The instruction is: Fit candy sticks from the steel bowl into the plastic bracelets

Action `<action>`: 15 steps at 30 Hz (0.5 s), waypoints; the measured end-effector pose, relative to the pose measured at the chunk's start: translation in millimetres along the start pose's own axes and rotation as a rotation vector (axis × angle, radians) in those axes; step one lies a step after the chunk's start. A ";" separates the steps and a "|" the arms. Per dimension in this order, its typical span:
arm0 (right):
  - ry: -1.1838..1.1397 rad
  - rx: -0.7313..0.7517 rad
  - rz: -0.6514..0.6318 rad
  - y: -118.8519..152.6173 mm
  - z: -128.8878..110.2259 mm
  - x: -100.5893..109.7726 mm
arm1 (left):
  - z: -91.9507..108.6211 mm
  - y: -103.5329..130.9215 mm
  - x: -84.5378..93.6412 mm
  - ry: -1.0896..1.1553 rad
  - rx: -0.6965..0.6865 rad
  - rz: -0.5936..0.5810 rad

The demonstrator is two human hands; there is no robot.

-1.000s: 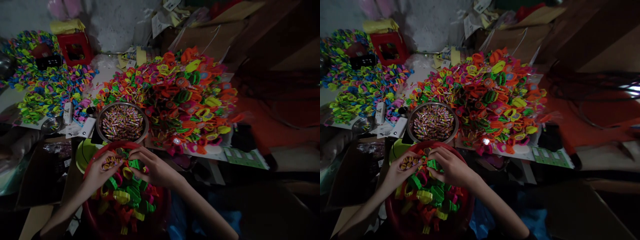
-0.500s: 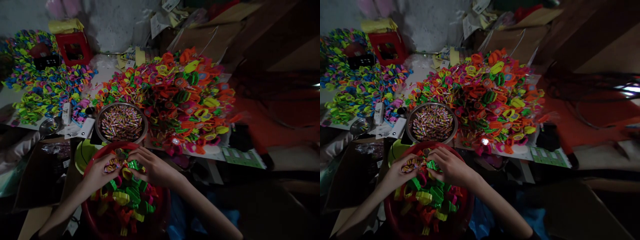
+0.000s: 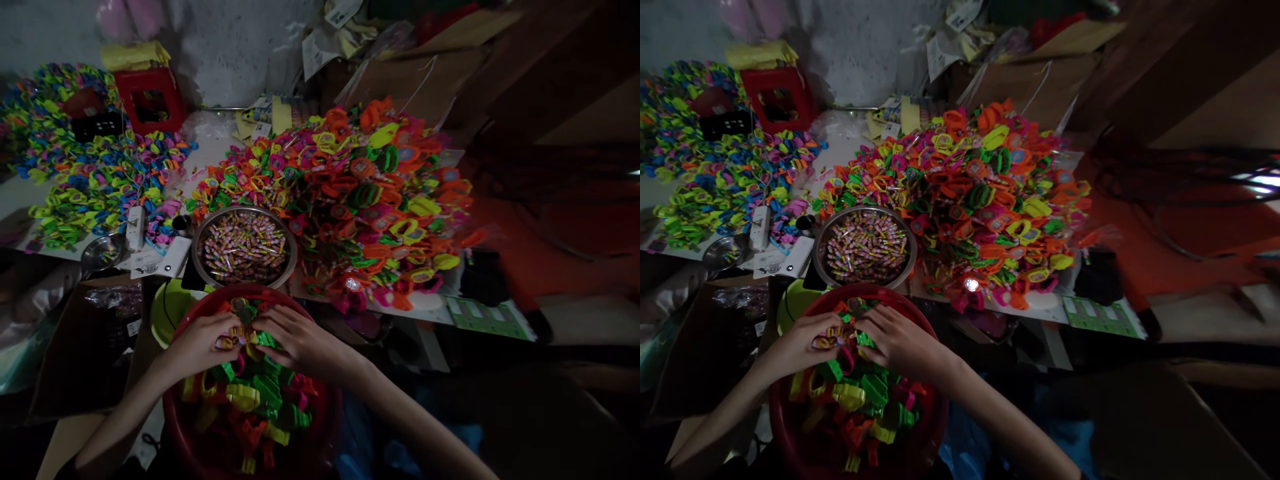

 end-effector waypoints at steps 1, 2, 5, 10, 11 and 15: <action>0.021 0.014 -0.019 1.0 -1.6 -4.0 | -1.4 -0.6 -1.6 -0.008 0.010 -0.030; 0.036 0.028 -0.035 1.8 -3.2 -7.8 | -2.9 -1.0 -3.3 -0.017 0.018 -0.054; 0.070 0.067 -0.063 3.4 -7.2 -16.4 | -7.3 -1.3 -8.9 -0.038 0.023 -0.089; 0.118 0.066 -0.105 4.4 -7.8 -22.9 | -13.2 -0.3 -14.4 -0.031 0.008 -0.069; 0.129 0.066 -0.103 4.3 -8.1 -23.3 | -14.2 -0.2 -14.9 -0.028 0.005 -0.062; 0.149 0.089 -0.079 2.8 -10.5 -26.5 | -16.0 0.2 -16.5 -0.010 -0.012 -0.044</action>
Point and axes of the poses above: each hand's wrist, its own y-axis away from the middle knuckle, its own x-axis out of the back of the hand, z = x × y, the point moved 8 cm from there along -y, towards the middle knuckle, and after that the axes turned 10 degrees about x, right-handed, at the moved point
